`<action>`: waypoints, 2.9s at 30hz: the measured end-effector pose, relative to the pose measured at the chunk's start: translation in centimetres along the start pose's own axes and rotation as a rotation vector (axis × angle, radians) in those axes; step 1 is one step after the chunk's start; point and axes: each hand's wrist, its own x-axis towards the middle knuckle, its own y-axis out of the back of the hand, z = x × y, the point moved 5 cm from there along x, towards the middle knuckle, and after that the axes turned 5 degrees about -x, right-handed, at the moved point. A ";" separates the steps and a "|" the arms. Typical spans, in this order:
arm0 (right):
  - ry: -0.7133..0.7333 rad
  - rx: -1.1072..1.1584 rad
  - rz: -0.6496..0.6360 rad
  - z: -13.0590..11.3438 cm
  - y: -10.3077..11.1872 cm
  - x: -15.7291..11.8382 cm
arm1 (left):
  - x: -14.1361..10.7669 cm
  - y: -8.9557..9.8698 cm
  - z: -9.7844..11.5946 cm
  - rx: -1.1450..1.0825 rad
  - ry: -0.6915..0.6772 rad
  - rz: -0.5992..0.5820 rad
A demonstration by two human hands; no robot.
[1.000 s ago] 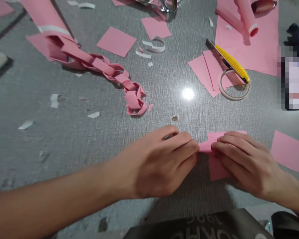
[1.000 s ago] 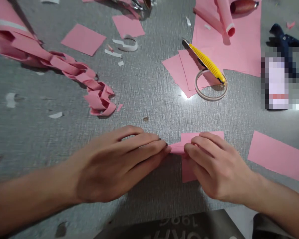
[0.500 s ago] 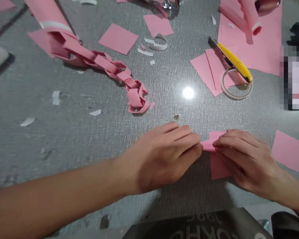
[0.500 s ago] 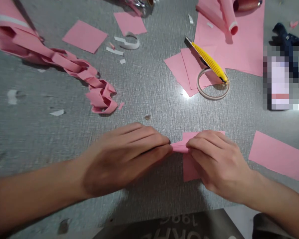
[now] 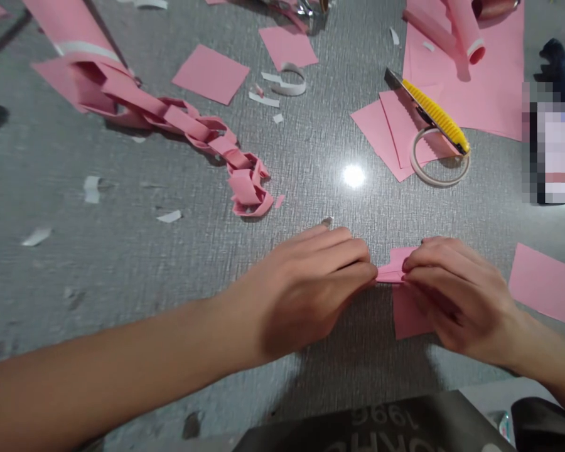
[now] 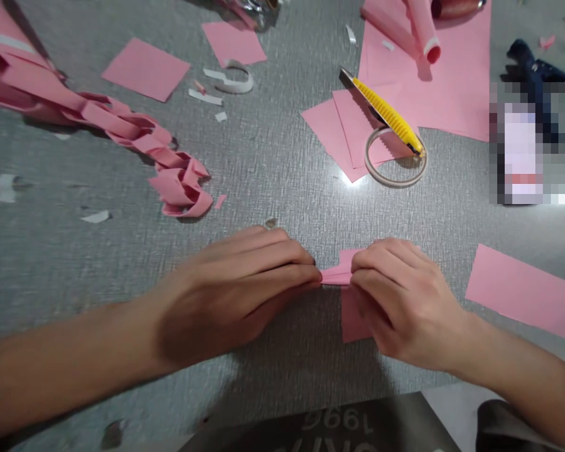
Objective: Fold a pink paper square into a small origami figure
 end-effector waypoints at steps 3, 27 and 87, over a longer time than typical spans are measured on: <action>0.030 0.007 0.024 0.2 0.1 0.0 | 0.0 0.0 0.0 -0.001 0.008 0.011; 0.134 -0.091 -0.026 0.6 -0.2 -0.3 | 0.5 0.6 -0.1 -0.047 0.029 0.040; -0.739 1.057 -0.051 1.9 -2.7 0.0 | -0.1 1.3 0.7 -0.548 0.448 0.203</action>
